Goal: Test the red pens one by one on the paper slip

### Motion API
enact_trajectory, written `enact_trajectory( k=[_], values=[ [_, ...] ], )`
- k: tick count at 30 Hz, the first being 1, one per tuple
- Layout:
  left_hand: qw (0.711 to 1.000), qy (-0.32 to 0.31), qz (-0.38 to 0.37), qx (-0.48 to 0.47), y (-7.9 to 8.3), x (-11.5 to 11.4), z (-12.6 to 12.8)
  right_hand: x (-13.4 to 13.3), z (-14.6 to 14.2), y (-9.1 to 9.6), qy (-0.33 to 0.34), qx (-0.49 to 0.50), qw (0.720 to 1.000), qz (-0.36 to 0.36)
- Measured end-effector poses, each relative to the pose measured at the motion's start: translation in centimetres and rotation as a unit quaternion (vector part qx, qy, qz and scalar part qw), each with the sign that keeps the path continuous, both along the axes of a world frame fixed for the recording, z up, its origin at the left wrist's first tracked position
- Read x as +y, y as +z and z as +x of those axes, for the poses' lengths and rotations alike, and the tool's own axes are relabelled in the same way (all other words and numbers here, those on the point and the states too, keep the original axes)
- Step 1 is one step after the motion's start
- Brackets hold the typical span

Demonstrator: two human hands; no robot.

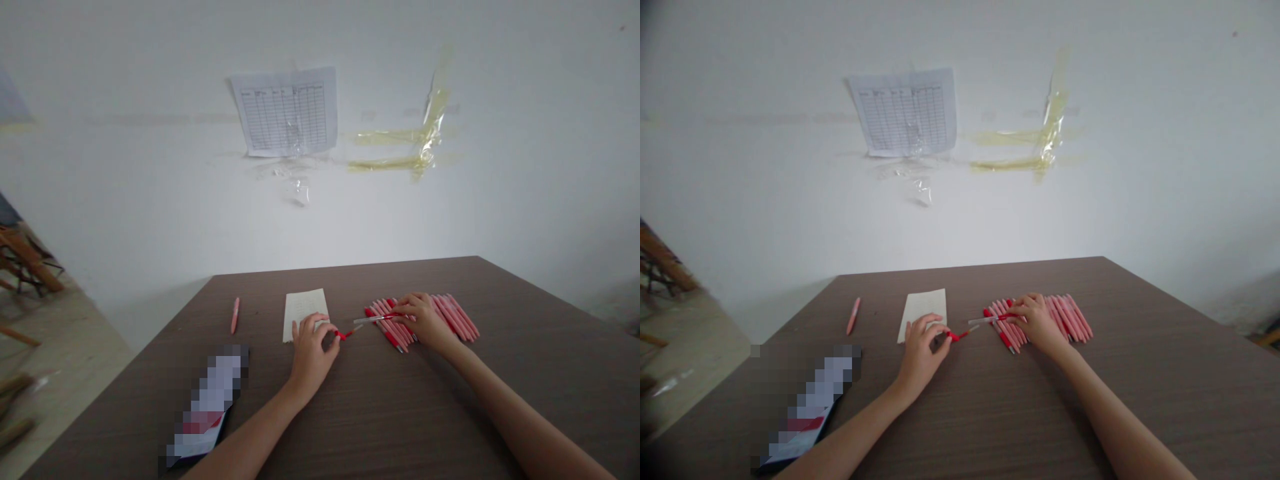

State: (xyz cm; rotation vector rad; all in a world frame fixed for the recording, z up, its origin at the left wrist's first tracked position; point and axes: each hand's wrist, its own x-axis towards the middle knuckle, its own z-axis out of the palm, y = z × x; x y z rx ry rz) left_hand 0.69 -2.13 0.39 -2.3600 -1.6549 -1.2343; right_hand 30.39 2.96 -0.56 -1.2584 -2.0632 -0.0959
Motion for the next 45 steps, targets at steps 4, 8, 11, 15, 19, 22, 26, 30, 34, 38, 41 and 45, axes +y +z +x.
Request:
enact_trajectory(
  k=[4,8,11,15,19,22,26,30,34,38,41,45],
  values=[
    [1.000,0.011,-0.008,0.004,0.3,-0.3,0.1,0.0,0.0,0.0,-0.008,0.000,1.000,-0.003],
    [0.999,0.022,-0.014,0.029,0.6,-0.7,0.2,0.0,0.0,0.1,-0.011,-0.003,1.000,-0.005],
    [0.998,0.029,-0.015,0.054,0.6,-0.9,0.2,0.0,0.0,0.1,-0.009,-0.005,1.000,-0.004],
    [0.996,0.033,-0.026,0.079,0.6,-1.0,0.2,0.1,0.0,-0.1,-0.012,-0.012,1.000,0.003],
    [0.995,0.033,-0.038,0.086,0.3,-0.9,0.2,0.1,-0.1,-0.1,-0.008,-0.012,1.000,0.009],
    [0.994,0.035,-0.043,0.092,0.1,-0.7,0.1,0.1,-0.1,0.0,-0.006,-0.011,1.000,0.009],
    [0.993,0.038,-0.045,0.103,-0.2,-0.6,0.0,0.1,-0.1,0.0,-0.008,-0.009,1.000,0.013],
    [0.993,0.037,-0.046,0.103,-0.2,-0.6,0.0,0.1,-0.1,-0.1,-0.008,-0.007,1.000,0.018],
    [0.995,0.028,-0.044,0.086,-0.1,-0.6,0.0,-0.1,-0.3,0.1,-0.003,0.000,1.000,0.022],
    [0.998,0.000,-0.012,0.065,-0.3,-0.3,-0.1,-0.4,-0.8,0.4,0.018,-0.003,1.000,0.022],
    [0.998,-0.014,0.023,0.059,-0.5,0.1,-0.2,-0.7,-1.4,0.6,0.049,-0.017,0.999,0.006],
    [0.997,-0.035,0.048,0.057,-0.7,0.2,-0.3,-1.3,-2.2,0.8,0.082,-0.022,0.996,-0.011]
  ],
)
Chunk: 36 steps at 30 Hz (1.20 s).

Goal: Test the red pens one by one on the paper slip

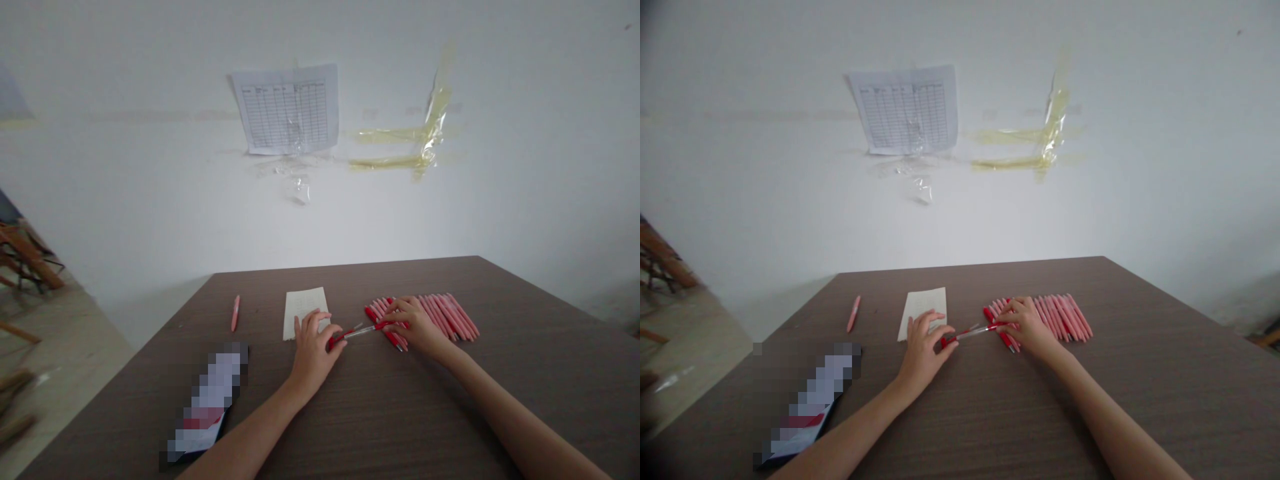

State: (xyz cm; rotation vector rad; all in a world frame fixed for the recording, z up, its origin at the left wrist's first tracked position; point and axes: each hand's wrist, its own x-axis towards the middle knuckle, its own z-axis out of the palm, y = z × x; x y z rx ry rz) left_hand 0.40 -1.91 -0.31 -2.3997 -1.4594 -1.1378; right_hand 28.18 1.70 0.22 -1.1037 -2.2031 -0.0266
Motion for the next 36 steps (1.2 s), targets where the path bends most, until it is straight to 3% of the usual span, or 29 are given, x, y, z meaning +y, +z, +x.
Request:
enact_trajectory(
  k=[10,17,29,36],
  values=[
    [0.998,-0.033,0.049,0.008,0.4,-0.2,0.0,-0.9,-1.1,0.7,0.025,0.002,0.999,-0.038],
    [0.997,-0.035,0.069,0.009,0.6,-0.3,0.0,-1.1,-1.2,0.9,0.034,0.005,0.999,-0.021],
    [0.997,-0.003,0.072,0.028,1.0,-0.5,-0.1,-1.8,-2.1,1.0,0.035,0.004,0.999,-0.031],
    [0.996,0.018,0.070,0.053,1.8,-0.8,0.0,-1.7,-2.3,0.6,0.049,0.007,0.999,0.015]
  ],
)
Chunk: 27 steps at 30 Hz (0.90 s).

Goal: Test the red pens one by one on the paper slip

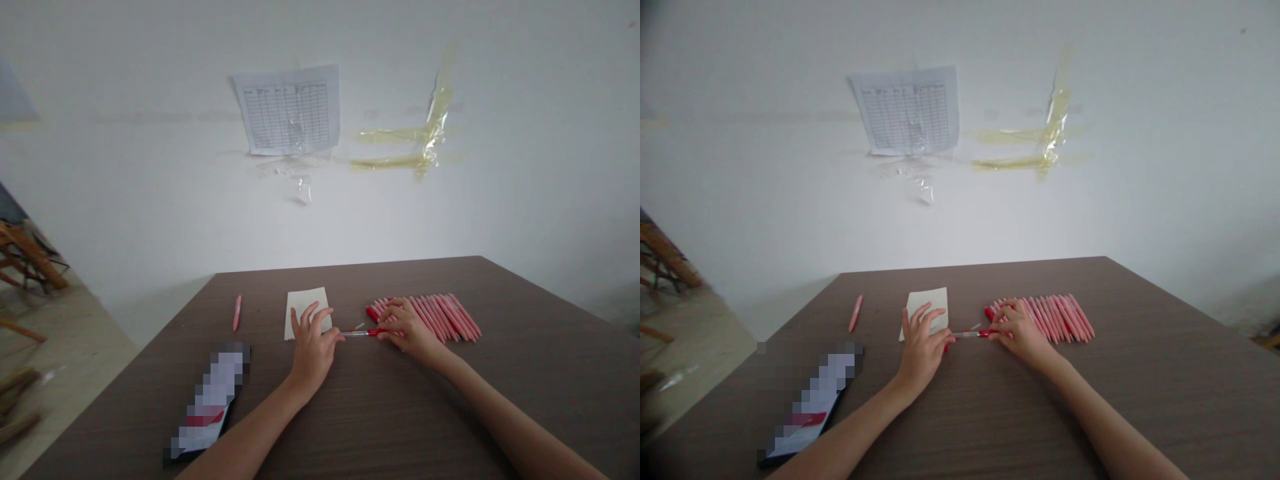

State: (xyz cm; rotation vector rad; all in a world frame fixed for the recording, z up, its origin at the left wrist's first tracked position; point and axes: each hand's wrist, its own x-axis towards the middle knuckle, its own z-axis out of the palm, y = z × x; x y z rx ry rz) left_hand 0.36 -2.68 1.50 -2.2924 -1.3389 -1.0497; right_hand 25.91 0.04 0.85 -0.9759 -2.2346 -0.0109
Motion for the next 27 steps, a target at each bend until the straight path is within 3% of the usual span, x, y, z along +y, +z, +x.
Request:
enact_trajectory(
  k=[10,27],
  values=[
    [1.000,0.006,0.014,-0.008,-0.3,0.2,0.0,-0.4,-0.7,0.1,-0.009,0.017,0.999,0.029],
    [1.000,0.000,0.012,-0.026,-0.4,0.3,0.0,-0.4,-1.2,-0.5,-0.087,-0.015,0.991,0.103]
  ],
)
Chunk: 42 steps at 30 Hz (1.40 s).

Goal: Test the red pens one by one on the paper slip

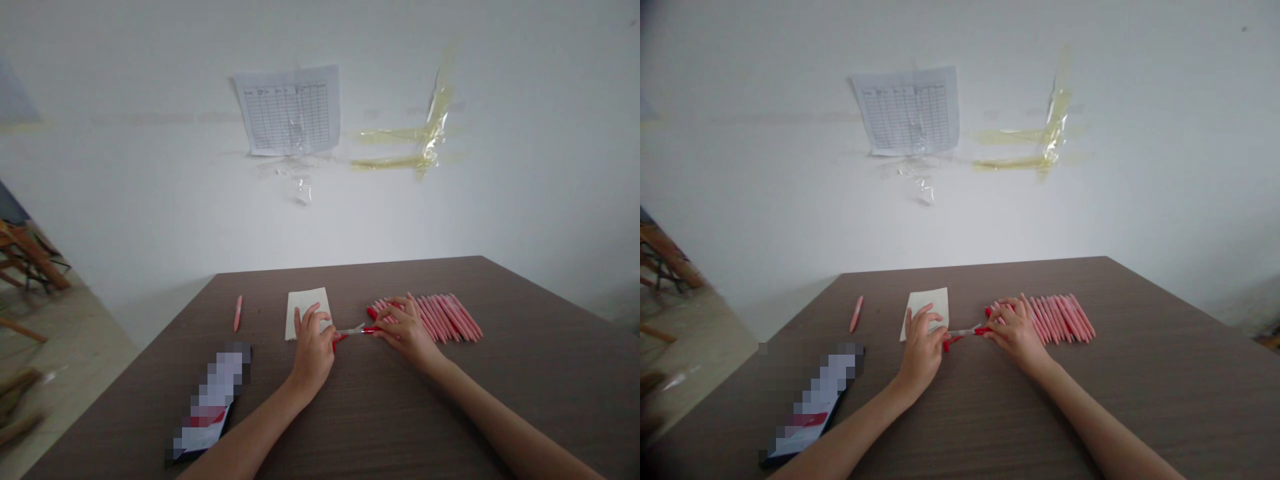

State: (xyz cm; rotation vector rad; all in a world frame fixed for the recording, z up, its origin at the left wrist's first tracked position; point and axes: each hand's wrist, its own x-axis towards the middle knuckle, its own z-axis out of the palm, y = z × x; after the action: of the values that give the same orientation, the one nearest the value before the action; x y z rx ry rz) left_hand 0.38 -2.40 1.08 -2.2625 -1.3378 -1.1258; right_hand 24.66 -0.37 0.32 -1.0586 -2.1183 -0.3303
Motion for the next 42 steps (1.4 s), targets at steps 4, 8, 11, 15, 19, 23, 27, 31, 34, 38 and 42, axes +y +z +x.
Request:
enact_trajectory(
  k=[4,8,11,15,19,23,27,31,34,38,42],
  values=[
    [1.000,-0.001,-0.008,0.000,0.1,-0.1,0.1,0.0,-0.1,-0.2,-0.001,-0.001,1.000,0.010],
    [1.000,-0.001,-0.015,-0.001,0.3,-0.1,0.1,-0.2,-0.2,0.0,-0.001,-0.002,1.000,0.022],
    [1.000,-0.002,-0.021,0.000,0.4,0.0,0.2,-0.4,-0.4,0.2,-0.004,-0.002,1.000,0.025],
    [1.000,-0.006,-0.028,-0.010,0.3,0.1,0.2,-0.6,-0.6,0.5,-0.009,0.006,1.000,0.028],
    [0.999,-0.007,-0.042,-0.018,0.3,0.2,0.2,-0.9,-0.8,0.7,-0.006,0.015,0.999,0.039],
    [0.998,-0.009,-0.053,-0.023,0.2,0.3,0.3,-1.1,-1.0,0.9,-0.004,0.019,0.999,0.044],
    [0.996,-0.011,-0.075,-0.035,0.2,0.4,0.5,-1.0,-1.1,0.6,-0.006,0.036,0.998,0.057],
    [0.993,-0.004,-0.108,-0.054,0.3,0.6,0.6,-0.8,-1.3,0.2,-0.008,0.051,0.996,0.073],
    [0.990,0.006,-0.130,-0.063,0.6,0.7,0.7,-0.8,-1.3,0.1,-0.010,0.043,0.996,0.080],
    [0.994,0.021,-0.107,-0.022,1.2,0.2,0.7,-0.6,-1.1,0.3,-0.022,0.049,0.997,0.061],
    [0.998,0.018,0.006,0.065,1.3,-0.4,0.7,-0.3,-0.7,0.4,-0.032,0.050,0.998,0.008]
  ],
)
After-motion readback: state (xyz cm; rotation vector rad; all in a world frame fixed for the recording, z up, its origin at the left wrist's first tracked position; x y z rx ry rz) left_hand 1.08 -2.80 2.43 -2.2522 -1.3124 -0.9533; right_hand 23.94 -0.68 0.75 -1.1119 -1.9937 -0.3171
